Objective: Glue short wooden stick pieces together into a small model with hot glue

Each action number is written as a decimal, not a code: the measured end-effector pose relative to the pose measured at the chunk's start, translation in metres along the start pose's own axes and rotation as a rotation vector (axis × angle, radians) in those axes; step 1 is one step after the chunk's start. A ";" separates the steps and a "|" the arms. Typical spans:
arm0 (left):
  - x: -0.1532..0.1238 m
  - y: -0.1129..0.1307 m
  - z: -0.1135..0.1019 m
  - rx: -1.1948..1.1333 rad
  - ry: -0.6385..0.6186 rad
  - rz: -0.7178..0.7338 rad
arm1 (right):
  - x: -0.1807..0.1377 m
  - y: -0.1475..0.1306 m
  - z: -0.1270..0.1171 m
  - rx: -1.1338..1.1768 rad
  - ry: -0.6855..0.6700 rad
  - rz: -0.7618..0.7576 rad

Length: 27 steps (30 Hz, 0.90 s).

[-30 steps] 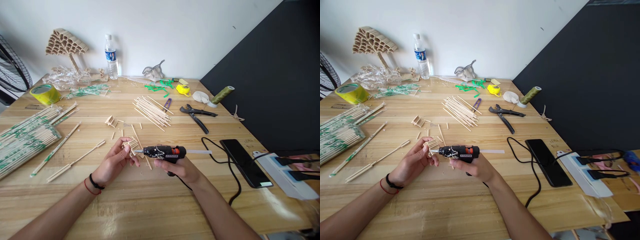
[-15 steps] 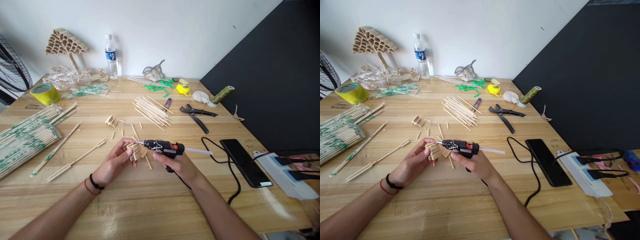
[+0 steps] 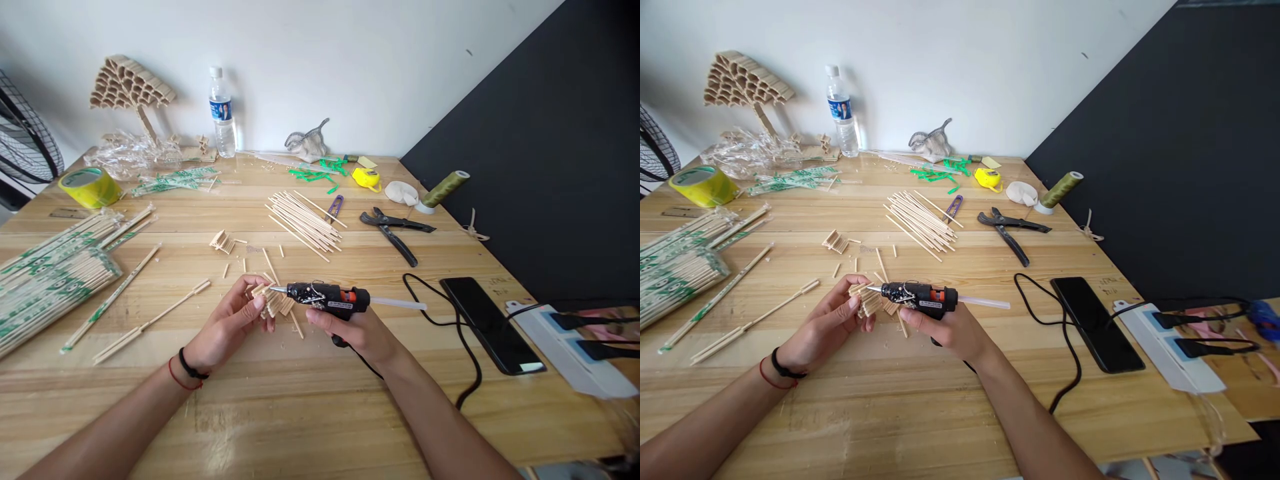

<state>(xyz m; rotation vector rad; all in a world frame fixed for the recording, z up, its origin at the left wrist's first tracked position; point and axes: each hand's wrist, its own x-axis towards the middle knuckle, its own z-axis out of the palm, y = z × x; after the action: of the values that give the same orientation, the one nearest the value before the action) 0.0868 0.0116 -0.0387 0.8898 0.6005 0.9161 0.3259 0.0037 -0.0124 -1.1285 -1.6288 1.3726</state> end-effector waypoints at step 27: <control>0.001 0.003 0.005 -0.048 0.073 -0.021 | 0.002 -0.005 0.000 -0.040 -0.052 -0.049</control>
<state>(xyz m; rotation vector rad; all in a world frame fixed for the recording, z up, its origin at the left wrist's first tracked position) 0.0893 0.0113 -0.0335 0.8082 0.6464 0.9437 0.3248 0.0051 -0.0079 -1.0769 -1.7163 1.3539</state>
